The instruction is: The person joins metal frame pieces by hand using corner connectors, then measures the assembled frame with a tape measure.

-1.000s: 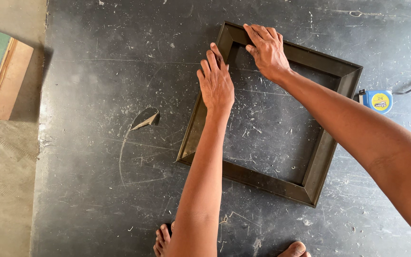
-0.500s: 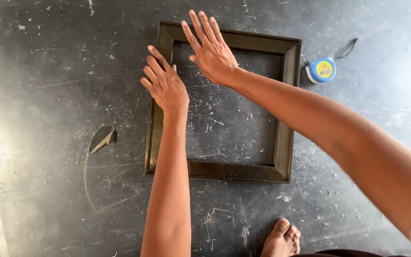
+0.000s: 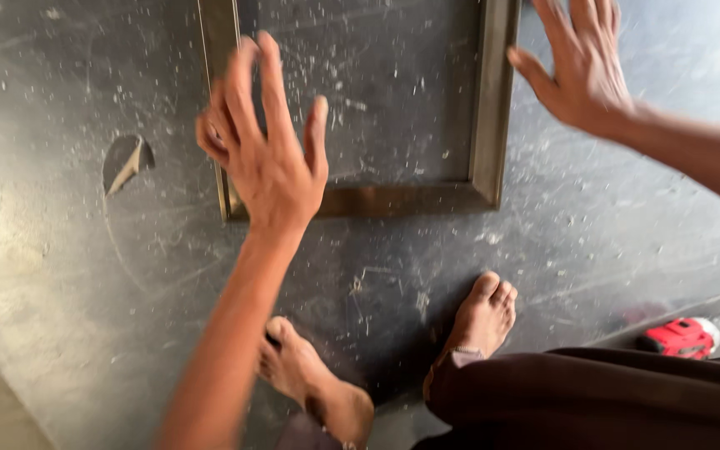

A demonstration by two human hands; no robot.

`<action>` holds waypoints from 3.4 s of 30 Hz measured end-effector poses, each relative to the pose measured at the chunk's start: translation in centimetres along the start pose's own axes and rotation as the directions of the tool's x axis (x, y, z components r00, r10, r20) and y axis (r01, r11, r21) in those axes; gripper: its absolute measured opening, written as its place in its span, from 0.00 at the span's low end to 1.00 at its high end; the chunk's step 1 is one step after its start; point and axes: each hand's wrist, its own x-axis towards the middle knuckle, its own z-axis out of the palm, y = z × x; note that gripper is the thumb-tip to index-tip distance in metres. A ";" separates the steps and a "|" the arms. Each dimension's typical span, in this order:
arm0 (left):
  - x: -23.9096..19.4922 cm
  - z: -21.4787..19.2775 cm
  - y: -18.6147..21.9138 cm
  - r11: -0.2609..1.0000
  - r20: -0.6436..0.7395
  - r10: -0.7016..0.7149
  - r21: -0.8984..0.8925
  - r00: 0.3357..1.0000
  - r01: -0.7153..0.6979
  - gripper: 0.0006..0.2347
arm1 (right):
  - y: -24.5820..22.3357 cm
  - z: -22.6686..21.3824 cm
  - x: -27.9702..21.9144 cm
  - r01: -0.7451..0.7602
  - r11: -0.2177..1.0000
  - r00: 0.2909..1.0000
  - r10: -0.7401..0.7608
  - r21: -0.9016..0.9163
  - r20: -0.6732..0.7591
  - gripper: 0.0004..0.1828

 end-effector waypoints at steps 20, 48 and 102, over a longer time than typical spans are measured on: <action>-13.2 -5.9 -10.2 0.808 0.355 -0.328 -0.374 0.875 0.455 0.13 | -11.8 3.9 -15.7 -0.677 0.469 0.730 0.529 0.568 0.432 0.44; -12.4 -5.8 -9.9 0.883 0.303 -0.286 -0.284 0.909 0.373 0.07 | -11.2 3.5 -14.7 -0.681 0.560 0.732 0.541 0.472 0.414 0.38; -6.1 -5.8 -14.3 0.943 0.704 0.327 -0.196 0.630 -0.270 0.25 | -22.1 7.5 -0.4 0.179 0.962 0.962 -0.215 0.205 0.168 0.31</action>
